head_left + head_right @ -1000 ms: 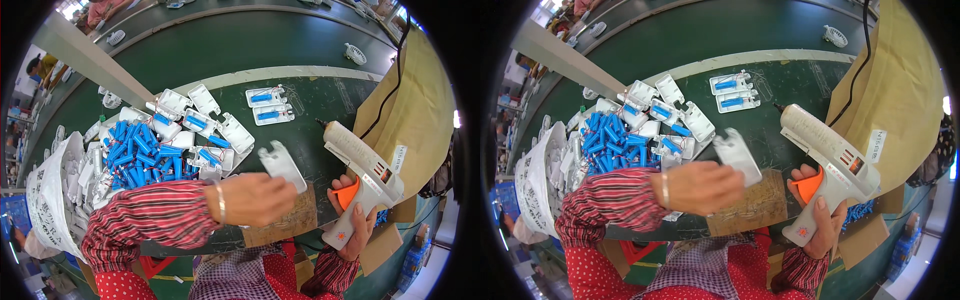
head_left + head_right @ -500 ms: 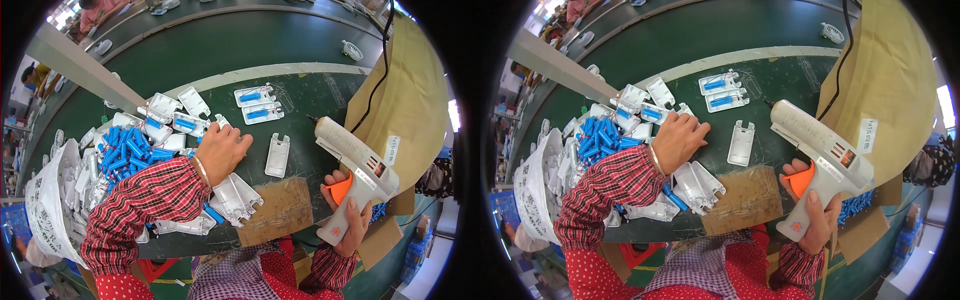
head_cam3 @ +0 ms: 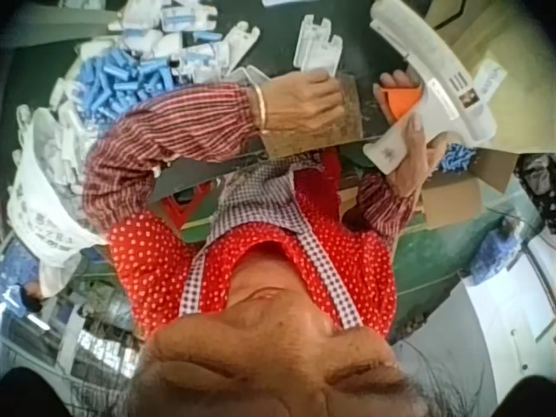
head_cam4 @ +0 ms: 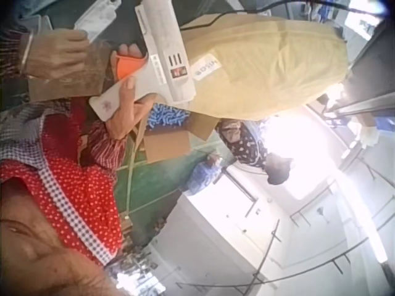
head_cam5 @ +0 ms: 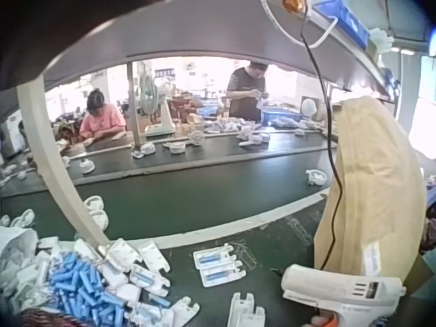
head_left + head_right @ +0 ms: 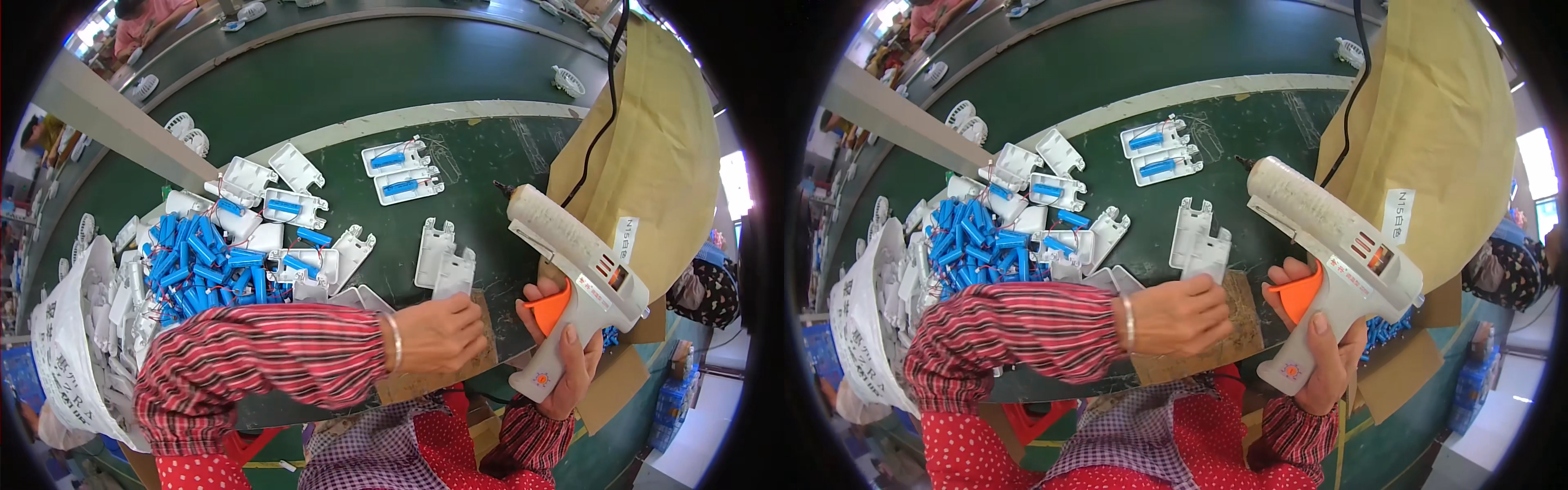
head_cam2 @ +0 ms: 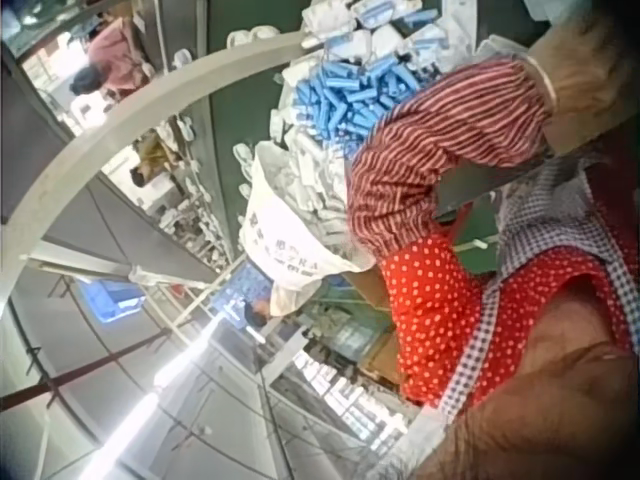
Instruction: Gluing small blue battery cells into white plastic housing components using a hot glue gun on an assembly line.
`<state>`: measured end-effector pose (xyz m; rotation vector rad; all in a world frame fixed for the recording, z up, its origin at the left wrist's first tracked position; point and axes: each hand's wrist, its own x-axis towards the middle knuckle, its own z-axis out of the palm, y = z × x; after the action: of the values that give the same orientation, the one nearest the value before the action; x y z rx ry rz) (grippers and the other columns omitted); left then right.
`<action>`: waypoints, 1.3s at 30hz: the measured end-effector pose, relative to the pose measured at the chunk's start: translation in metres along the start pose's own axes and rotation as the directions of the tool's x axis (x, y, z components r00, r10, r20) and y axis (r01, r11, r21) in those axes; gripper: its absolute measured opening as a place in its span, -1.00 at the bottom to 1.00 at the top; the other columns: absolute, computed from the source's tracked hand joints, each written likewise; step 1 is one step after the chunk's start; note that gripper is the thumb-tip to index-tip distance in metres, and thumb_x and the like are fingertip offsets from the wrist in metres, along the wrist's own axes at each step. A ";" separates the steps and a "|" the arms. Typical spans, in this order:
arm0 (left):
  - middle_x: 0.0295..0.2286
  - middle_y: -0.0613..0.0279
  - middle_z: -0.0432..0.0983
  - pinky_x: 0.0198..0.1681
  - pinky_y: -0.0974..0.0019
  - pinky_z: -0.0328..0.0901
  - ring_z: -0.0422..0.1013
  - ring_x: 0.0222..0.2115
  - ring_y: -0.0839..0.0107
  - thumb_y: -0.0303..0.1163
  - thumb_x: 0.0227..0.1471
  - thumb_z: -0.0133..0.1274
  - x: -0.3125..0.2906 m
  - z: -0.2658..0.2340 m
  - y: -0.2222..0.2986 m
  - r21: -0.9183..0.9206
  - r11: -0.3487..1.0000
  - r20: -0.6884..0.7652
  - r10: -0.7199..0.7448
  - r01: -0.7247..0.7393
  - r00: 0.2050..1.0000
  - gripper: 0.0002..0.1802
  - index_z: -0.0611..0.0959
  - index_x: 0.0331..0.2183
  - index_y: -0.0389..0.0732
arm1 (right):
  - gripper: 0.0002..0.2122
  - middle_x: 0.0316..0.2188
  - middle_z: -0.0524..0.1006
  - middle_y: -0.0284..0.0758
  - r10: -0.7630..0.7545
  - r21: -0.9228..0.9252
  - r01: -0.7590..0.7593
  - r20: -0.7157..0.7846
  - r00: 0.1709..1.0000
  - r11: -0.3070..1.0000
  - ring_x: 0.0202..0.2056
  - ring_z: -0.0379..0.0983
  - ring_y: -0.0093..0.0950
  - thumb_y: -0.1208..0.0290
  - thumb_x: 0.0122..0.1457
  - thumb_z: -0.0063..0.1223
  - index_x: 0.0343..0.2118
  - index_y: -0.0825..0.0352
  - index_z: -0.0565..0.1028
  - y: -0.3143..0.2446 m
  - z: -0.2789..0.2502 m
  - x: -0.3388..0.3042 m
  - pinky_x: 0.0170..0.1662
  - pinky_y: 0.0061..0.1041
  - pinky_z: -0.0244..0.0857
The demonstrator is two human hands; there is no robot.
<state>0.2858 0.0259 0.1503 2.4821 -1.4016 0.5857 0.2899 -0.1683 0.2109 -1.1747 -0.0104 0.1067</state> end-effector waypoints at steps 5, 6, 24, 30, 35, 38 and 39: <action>-0.57 0.34 0.34 -0.31 0.35 0.17 0.34 -0.40 0.40 -0.28 -0.19 0.02 0.009 0.043 0.001 0.044 0.998 0.043 0.043 -0.045 0.998 -0.81 0.49 -0.50 -0.18 | -0.46 0.00 0.37 0.18 -0.071 -0.025 0.070 -0.038 0.997 0.997 0.02 0.38 0.01 0.50 0.12 -0.05 0.15 0.61 0.13 -0.007 0.005 0.000 0.06 0.00 0.32; -0.59 0.36 0.40 -0.32 0.34 0.16 0.35 -0.45 0.40 -0.27 -0.18 0.05 0.012 0.047 -0.002 0.048 0.998 0.029 0.043 -0.044 0.999 -0.83 0.51 -0.56 -0.17 | -0.46 0.00 0.37 0.18 -0.070 -0.023 0.069 -0.038 0.997 0.997 0.02 0.38 0.01 0.50 0.12 -0.05 0.15 0.61 0.13 -0.008 0.005 0.000 0.06 0.00 0.32; -0.45 0.26 0.43 -0.31 0.25 0.18 0.36 -0.34 0.37 -0.34 -0.10 0.03 -0.007 0.025 -0.026 0.255 0.857 0.231 -0.503 0.447 0.833 -0.87 0.54 -0.43 -0.16 | -0.46 0.00 0.37 0.18 0.005 0.032 -0.005 0.004 1.000 0.999 0.03 0.38 0.01 0.52 0.12 -0.05 0.15 0.59 0.13 -0.001 -0.001 -0.006 0.08 -0.02 0.30; -0.45 0.24 0.43 -0.25 0.31 0.20 0.34 -0.30 0.33 -0.42 -0.15 0.01 -0.022 0.015 -0.048 0.303 0.804 0.200 -0.579 0.512 0.790 -0.86 0.56 -0.45 -0.24 | -0.45 0.00 0.37 0.18 0.032 0.026 -0.031 -0.002 1.000 0.999 0.02 0.38 0.01 0.53 0.12 -0.05 0.17 0.58 0.11 0.003 0.000 -0.006 0.08 -0.01 0.30; -0.39 0.21 0.43 -0.24 0.28 0.23 0.32 -0.24 0.29 -0.52 -0.21 0.04 -0.027 0.020 -0.061 0.265 0.776 0.172 -0.622 0.572 0.764 -0.84 0.54 -0.42 -0.24 | -0.44 0.00 0.37 0.19 0.046 0.007 -0.046 -0.006 0.999 0.999 0.02 0.38 0.02 0.52 0.12 -0.04 0.18 0.57 0.09 0.003 0.001 -0.006 0.07 0.00 0.30; -0.39 0.21 0.43 -0.24 0.28 0.23 0.33 -0.24 0.28 -0.52 -0.21 0.04 -0.027 0.016 -0.061 0.271 0.756 0.173 -0.647 0.596 0.742 -0.84 0.54 -0.42 -0.24 | -0.43 -0.01 0.37 0.19 0.061 0.016 -0.061 0.006 0.998 0.998 0.02 0.38 0.02 0.52 0.12 -0.04 0.18 0.56 0.09 0.002 0.005 -0.007 0.08 0.00 0.30; -0.39 0.21 0.43 -0.24 0.28 0.23 0.33 -0.24 0.28 -0.52 -0.21 0.04 -0.027 0.016 -0.060 0.268 0.754 0.173 -0.650 0.599 0.740 -0.84 0.54 -0.42 -0.24 | -0.43 -0.01 0.37 0.19 0.064 0.013 -0.064 0.007 0.998 0.998 0.02 0.38 0.02 0.52 0.12 -0.04 0.18 0.56 0.09 0.002 0.005 -0.007 0.08 0.00 0.30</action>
<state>0.3287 0.0713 0.1238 3.0335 -0.4747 0.2601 0.2828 -0.1632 0.2117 -1.1619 0.0222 0.1671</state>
